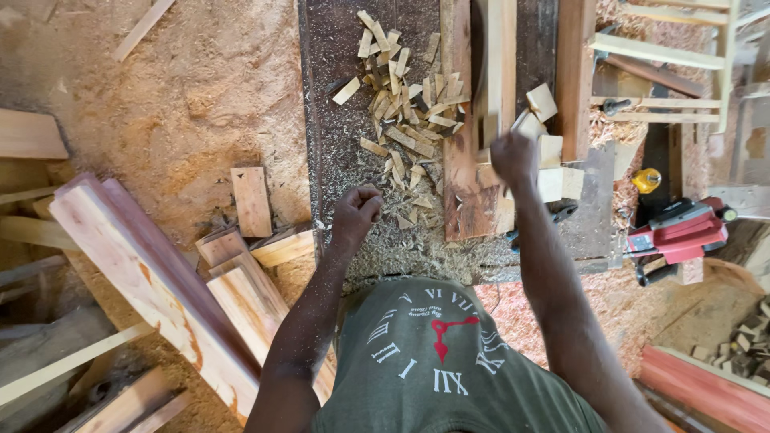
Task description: The person uses a hand chisel to carve and shape small wooden blocks on a workbench. They repeatedly hold each block, remove shavings, and place the finished pieces aside.
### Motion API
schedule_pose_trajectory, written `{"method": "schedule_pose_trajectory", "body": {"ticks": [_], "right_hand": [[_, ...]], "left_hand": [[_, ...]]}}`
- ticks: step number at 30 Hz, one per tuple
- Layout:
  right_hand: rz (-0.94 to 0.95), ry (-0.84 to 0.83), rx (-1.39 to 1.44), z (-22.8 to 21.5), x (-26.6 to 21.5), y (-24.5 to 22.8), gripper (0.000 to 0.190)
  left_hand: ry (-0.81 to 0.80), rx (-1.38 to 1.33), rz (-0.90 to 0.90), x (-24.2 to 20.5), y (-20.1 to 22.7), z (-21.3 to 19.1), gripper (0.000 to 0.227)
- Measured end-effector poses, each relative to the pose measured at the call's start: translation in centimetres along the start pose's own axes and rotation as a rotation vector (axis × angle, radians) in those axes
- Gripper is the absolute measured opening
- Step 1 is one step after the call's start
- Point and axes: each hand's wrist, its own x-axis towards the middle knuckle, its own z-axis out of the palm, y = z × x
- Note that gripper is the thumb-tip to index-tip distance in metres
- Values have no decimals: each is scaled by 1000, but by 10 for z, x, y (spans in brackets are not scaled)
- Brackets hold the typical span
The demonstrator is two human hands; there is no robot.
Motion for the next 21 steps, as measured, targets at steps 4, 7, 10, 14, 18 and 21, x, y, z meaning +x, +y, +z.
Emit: {"method": "schedule_pose_trajectory", "body": {"ticks": [4, 7, 10, 14, 18, 21], "right_hand": [[-81, -204, 251, -12, -101, 22, 21], [-189, -369, 207, -18, -131, 13, 19], [-440, -336, 397, -21, -139, -7, 20], [-77, -274, 510, -16, -154, -26, 28], [17, -293, 782, 0, -175, -32, 25], [43, -216, 916, 12, -176, -32, 22]], "left_hand": [[-142, 201, 308, -5, 2, 20, 20], [-389, 171, 160, 1, 8, 52, 38], [-571, 68, -53, 0, 11, 71, 39], [-478, -210, -114, -4, 13, 76, 38], [-400, -269, -122, 2, 8, 79, 39], [-398, -282, -103, 10, 4, 88, 41]]}}
